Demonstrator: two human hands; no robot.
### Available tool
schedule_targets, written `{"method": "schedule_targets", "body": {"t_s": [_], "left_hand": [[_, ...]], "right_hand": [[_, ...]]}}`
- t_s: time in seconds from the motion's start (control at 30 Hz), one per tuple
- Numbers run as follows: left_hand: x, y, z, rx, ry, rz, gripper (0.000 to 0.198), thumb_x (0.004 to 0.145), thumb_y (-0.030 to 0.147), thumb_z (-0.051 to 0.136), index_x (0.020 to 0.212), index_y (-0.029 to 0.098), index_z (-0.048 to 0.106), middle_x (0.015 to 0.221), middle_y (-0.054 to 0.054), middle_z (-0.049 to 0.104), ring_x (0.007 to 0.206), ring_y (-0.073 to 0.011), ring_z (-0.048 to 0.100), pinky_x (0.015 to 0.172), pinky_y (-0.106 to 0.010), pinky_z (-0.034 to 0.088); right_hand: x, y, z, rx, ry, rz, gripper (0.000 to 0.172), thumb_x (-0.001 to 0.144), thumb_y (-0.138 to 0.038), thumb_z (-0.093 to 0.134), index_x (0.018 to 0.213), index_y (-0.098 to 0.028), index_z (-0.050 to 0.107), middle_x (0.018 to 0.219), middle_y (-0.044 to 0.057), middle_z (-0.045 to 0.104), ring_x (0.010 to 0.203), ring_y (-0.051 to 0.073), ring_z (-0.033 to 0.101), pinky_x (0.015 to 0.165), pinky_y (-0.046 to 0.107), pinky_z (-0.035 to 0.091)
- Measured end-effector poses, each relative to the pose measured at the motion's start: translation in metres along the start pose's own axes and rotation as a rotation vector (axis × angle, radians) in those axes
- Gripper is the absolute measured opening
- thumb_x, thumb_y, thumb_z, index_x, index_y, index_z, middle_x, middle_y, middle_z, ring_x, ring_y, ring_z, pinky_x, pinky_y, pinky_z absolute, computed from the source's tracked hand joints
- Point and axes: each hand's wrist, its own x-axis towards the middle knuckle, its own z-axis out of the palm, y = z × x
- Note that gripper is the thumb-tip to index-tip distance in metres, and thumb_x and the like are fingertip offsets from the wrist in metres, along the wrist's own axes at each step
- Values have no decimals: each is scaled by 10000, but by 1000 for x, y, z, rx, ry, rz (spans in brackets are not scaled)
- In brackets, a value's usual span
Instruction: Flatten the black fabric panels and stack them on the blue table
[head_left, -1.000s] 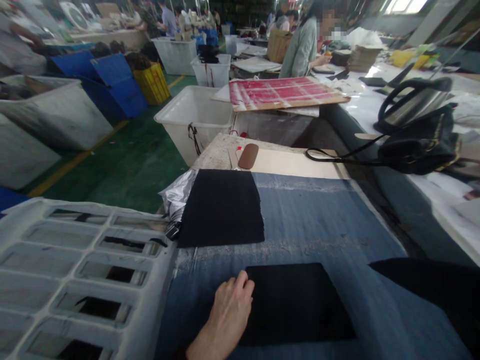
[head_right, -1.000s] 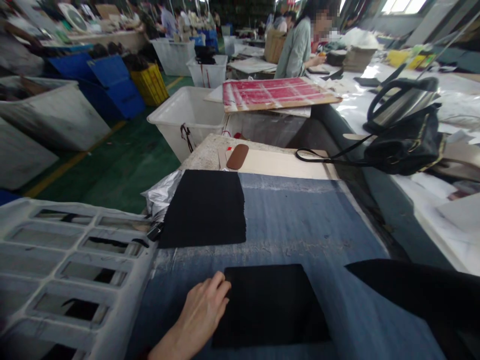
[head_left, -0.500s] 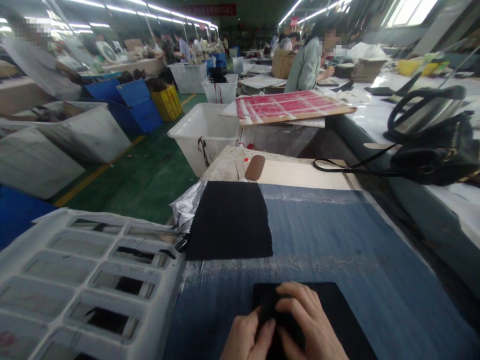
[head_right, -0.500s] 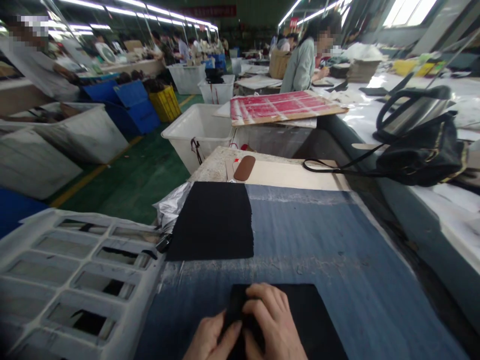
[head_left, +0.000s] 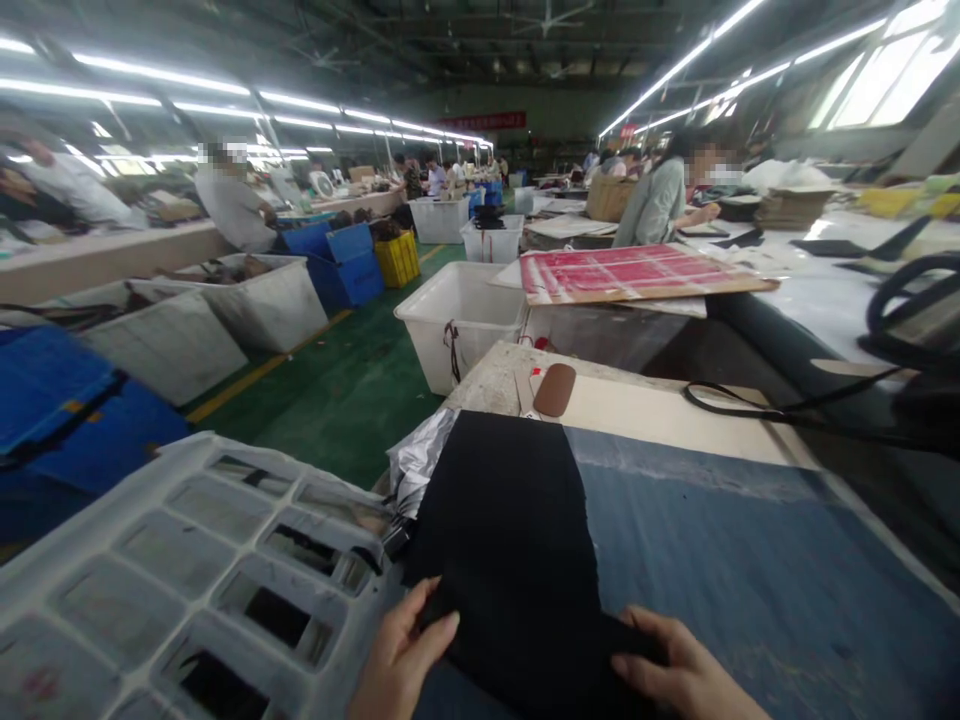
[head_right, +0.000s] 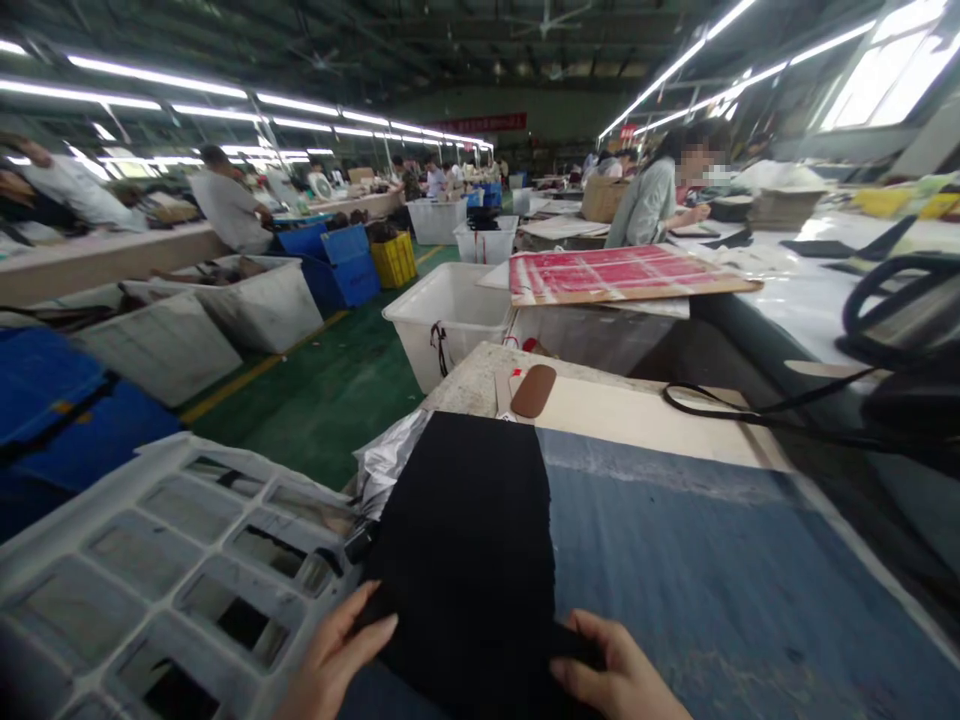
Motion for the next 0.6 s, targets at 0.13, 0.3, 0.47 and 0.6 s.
{"method": "schedule_targets", "body": {"t_s": [0.13, 0.3, 0.47, 0.6], "left_hand": [[19, 6, -8, -42, -68, 18, 288, 709, 361, 653, 934, 180, 649, 894, -29, 671, 884, -212, 604, 773, -277, 483], [24, 3, -15, 123, -154, -15, 304, 786, 403, 607, 993, 188, 661, 859, -20, 681, 862, -195, 621, 782, -270, 494], [25, 0, -30, 439, -67, 293, 306, 818, 390, 590, 1065, 236, 685, 1277, -52, 588, 1214, -234, 505, 1048, -341, 386], [28, 5, -39, 510, 30, 311, 305, 831, 430, 579, 1019, 230, 711, 1115, -58, 682, 1115, -251, 587, 1004, -357, 443]], "right_hand": [[25, -19, 19, 173, 23, -110, 318, 717, -428, 715, 896, -168, 672, 813, 34, 689, 766, 196, 638, 700, 275, 489], [24, -40, 31, 266, -64, -124, 351, 746, -438, 713, 986, -183, 694, 891, 43, 706, 801, 203, 656, 759, 300, 510], [21, -48, 30, 373, -84, -51, 319, 769, -437, 700, 969, -189, 716, 824, 45, 714, 753, 215, 676, 753, 334, 530], [27, -48, 30, 369, -101, -44, 347, 751, -461, 713, 942, -172, 726, 808, 56, 714, 754, 213, 675, 732, 314, 530]]}}
